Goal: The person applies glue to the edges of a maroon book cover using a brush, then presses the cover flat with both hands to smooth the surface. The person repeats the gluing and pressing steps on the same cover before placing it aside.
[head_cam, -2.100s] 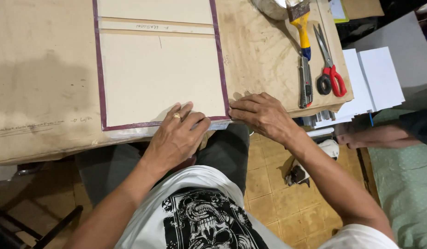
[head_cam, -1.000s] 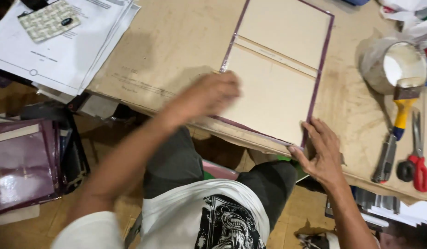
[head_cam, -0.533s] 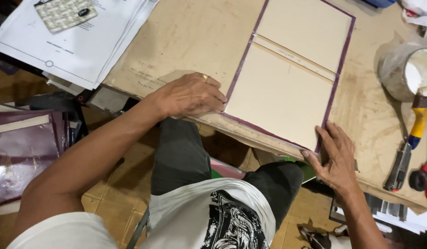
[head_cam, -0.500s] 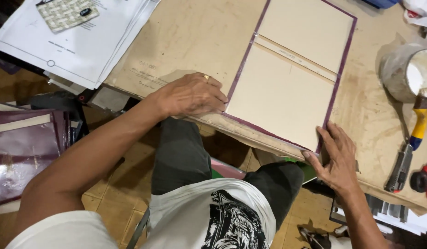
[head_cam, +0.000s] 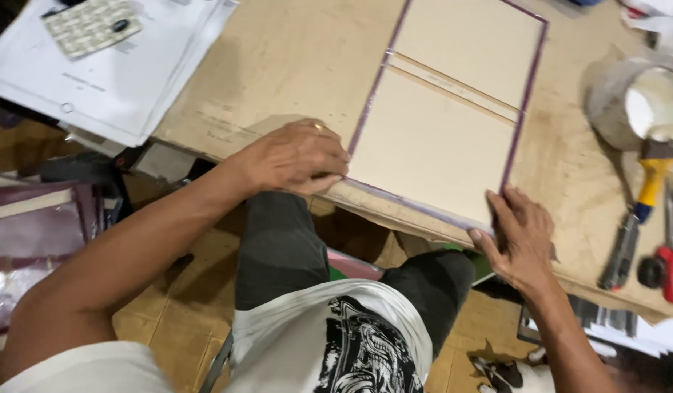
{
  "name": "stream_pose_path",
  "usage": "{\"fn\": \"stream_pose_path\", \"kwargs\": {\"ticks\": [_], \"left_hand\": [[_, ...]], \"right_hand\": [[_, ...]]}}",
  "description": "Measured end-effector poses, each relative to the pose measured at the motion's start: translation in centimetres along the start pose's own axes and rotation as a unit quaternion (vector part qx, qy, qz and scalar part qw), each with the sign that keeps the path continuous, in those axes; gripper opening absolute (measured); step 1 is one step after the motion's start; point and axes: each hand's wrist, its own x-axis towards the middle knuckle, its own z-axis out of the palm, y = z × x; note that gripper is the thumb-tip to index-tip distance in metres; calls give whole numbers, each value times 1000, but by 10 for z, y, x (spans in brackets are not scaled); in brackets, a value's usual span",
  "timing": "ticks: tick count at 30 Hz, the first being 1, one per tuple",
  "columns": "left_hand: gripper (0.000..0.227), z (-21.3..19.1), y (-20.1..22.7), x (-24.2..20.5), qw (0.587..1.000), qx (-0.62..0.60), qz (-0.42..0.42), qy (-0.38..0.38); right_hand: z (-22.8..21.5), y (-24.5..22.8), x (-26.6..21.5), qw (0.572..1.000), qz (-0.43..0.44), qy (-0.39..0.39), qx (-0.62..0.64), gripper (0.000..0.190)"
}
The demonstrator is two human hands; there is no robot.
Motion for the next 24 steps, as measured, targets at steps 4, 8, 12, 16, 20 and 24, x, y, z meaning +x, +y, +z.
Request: {"fn": "stream_pose_path", "kwargs": {"ticks": [4, 8, 12, 16, 20, 24], "left_hand": [[69, -18, 13, 29, 972, -113, -149, -140], [72, -30, 22, 45, 926, -72, -231, -289], [61, -26, 23, 48, 930, -66, -224, -284], [92, -19, 45, 84, 929, -23, -251, -272], [118, 9, 56, 116, 937, -81, -211, -267], [106, 17, 55, 114, 930, -64, -199, -302]], "right_hand": [[6, 4, 0, 999, 33, -4, 31, 68], [-1, -6, 2, 998, 35, -12, 53, 53], [5, 1, 1, 999, 16, -7, 33, 51], [0, -5, 0, 999, 30, -17, 27, 48], [-2, -5, 3, 997, 53, -25, 58, 48], [0, 13, 5, 992, 76, -52, 86, 49]]}}
